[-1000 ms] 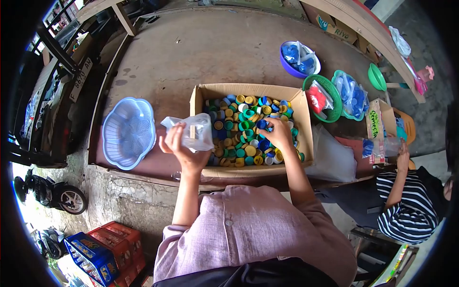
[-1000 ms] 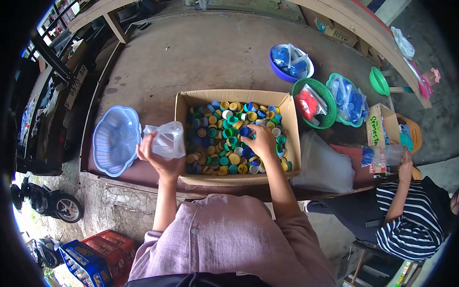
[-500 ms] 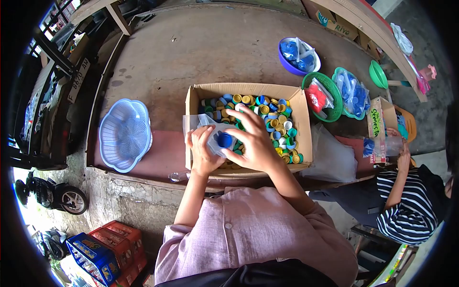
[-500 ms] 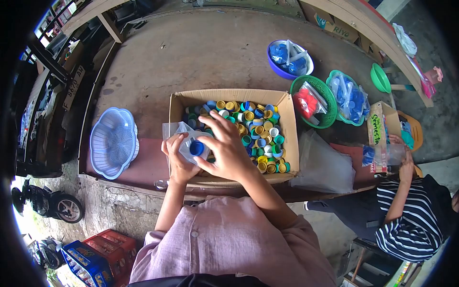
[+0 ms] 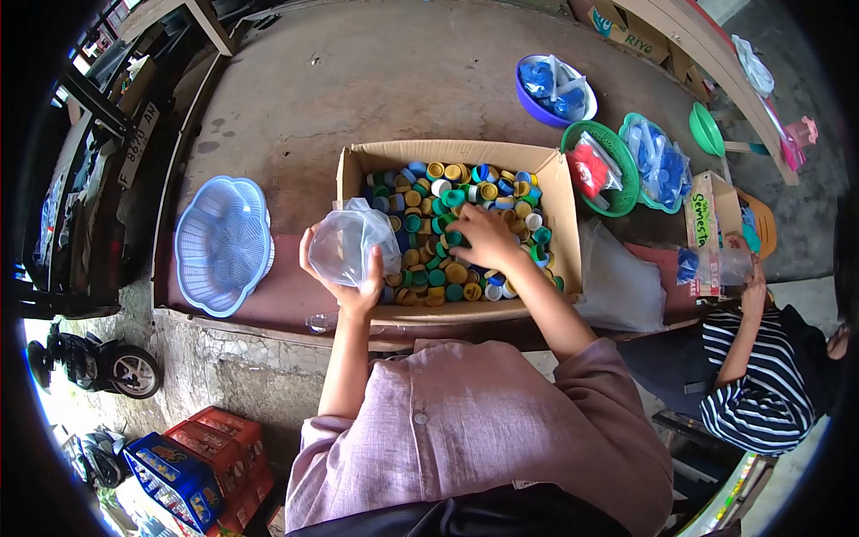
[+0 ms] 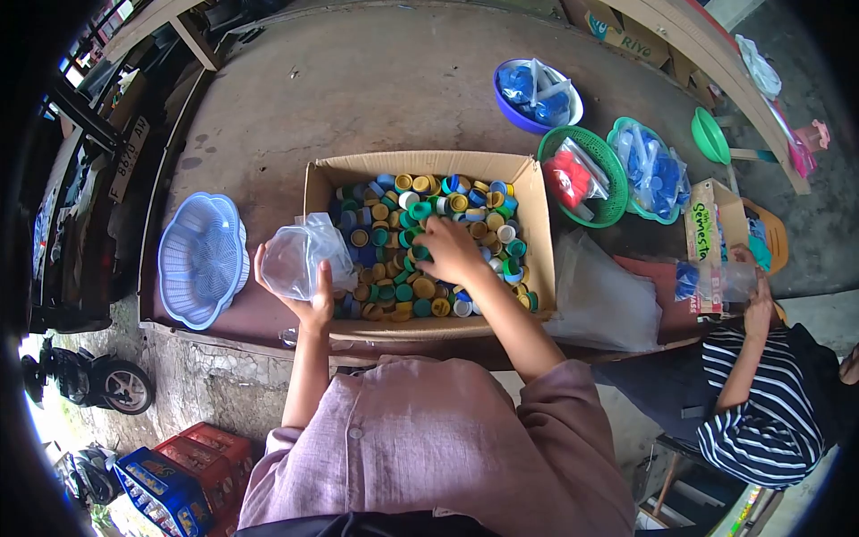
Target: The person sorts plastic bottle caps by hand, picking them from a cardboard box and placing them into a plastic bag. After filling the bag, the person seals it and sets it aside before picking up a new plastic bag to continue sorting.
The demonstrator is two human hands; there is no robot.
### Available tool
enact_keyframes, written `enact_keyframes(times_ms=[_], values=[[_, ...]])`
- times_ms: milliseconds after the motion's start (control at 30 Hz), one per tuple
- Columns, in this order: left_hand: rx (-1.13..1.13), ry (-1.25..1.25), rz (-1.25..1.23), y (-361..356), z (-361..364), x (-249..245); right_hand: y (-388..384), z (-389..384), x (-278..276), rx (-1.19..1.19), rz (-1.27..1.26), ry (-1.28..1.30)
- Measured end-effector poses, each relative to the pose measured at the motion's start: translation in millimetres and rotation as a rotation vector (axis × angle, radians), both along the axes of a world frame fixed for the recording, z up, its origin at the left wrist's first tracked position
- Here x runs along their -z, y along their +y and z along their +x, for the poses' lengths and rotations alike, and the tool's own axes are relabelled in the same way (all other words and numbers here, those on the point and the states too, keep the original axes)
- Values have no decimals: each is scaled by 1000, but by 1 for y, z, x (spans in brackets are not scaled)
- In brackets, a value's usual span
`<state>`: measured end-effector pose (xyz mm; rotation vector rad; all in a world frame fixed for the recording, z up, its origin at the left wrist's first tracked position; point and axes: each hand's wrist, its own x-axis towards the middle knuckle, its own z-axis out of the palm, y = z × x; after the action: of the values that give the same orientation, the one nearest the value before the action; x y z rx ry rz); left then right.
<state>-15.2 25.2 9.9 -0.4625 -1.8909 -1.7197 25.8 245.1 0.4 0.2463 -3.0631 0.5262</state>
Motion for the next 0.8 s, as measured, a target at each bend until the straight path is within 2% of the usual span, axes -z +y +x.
enact_keyframes(times_ms=[33,67,133,267,300,400,500,533,600,667,733,800], values=[[-13,9,1,-1,0,0,1,3,23,-31,62,60],[-27,19,3,-1,0,0,-1,4,18,-30,60,58],[-26,9,-1,-2,0,2,-3,3,-1,19,123,-194],[-6,21,-28,-2,-1,2,14,9,-22,11,194,-297],[-7,17,-29,-1,-1,2,17,9,-34,23,186,-442],[-7,0,-25,-2,0,1,33,18,-53,93,378,-593],[-19,7,-19,0,0,1,52,34,-54,319,438,-480],[-14,5,-18,1,0,1,55,36,-52,323,438,-482],[9,-22,-37,0,0,-1,59,37,-42,283,50,-77],[13,-15,-45,1,0,-1,50,34,-34,157,-51,92],[16,-4,-52,0,0,0,38,30,-38,105,72,-120],[17,6,-65,0,0,3,36,33,-19,190,252,-155]])
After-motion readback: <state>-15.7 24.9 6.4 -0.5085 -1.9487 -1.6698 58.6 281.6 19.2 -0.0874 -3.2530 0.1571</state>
